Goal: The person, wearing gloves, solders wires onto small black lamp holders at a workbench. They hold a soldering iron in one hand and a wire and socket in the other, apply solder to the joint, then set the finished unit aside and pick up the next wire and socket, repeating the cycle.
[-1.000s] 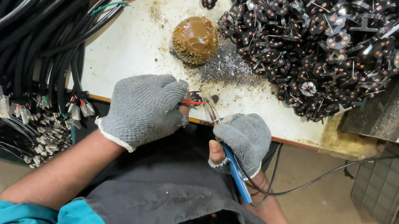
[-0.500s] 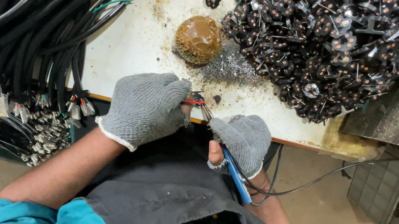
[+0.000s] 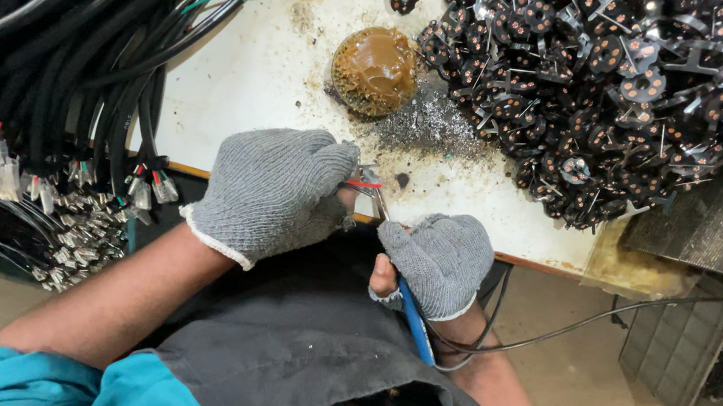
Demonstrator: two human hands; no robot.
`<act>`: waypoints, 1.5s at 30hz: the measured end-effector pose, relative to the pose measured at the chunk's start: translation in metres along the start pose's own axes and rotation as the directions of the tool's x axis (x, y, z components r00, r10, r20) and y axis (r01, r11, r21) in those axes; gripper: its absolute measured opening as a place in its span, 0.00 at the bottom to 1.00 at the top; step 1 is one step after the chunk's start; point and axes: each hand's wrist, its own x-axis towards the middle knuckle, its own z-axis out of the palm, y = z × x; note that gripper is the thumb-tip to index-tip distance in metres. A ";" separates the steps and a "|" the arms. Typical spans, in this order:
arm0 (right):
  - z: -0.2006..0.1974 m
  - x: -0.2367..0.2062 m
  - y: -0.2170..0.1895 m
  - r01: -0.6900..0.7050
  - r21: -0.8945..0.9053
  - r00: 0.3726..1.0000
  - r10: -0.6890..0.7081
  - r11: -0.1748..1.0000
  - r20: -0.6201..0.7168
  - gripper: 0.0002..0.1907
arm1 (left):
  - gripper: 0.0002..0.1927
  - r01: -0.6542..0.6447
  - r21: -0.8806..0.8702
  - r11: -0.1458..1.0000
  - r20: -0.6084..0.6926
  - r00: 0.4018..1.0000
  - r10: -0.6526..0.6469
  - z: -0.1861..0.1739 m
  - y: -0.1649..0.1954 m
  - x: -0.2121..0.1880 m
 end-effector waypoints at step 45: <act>-0.008 0.007 -0.003 -0.007 0.069 0.999 0.004 0.998 0.042 0.17 | 0.08 -0.008 -0.022 1.000 -0.018 1.000 0.007 -0.003 -0.001 0.002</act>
